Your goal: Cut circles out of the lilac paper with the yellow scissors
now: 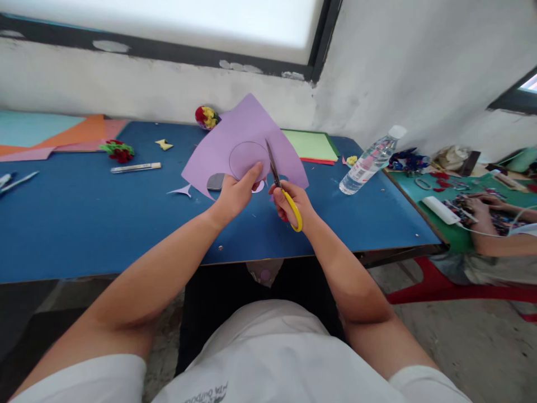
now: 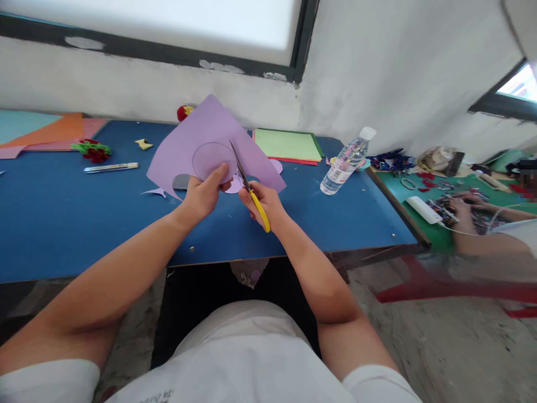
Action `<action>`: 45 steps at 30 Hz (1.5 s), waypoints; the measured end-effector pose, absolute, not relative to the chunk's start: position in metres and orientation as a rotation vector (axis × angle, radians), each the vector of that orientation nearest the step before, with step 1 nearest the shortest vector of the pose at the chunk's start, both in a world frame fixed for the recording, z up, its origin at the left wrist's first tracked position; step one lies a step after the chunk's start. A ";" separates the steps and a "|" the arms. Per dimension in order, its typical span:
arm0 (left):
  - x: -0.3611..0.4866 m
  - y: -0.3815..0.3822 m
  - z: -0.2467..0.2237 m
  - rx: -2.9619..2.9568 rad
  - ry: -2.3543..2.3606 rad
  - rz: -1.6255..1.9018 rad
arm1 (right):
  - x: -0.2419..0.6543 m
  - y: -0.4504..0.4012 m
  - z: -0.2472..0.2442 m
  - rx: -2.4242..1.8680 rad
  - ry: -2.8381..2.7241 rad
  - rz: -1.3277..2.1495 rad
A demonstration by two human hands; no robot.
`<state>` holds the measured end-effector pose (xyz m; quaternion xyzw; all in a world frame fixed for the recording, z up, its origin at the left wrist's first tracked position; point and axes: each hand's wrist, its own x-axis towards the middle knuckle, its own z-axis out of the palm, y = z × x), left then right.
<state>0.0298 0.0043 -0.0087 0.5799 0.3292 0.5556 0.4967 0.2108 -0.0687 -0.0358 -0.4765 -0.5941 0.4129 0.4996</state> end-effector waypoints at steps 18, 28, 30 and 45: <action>0.023 0.011 -0.018 1.410 0.852 1.339 | 0.205 -0.071 -0.029 -1.170 -1.448 0.991; 0.024 0.001 -0.004 1.370 0.922 1.318 | 0.199 -0.067 -0.032 -1.182 -1.393 1.008; 0.023 -0.002 0.001 1.381 0.948 1.298 | 0.198 -0.066 -0.032 -1.180 -1.387 1.002; 0.020 -0.004 0.008 1.442 0.965 1.226 | 0.196 -0.067 -0.028 -1.203 -1.372 1.005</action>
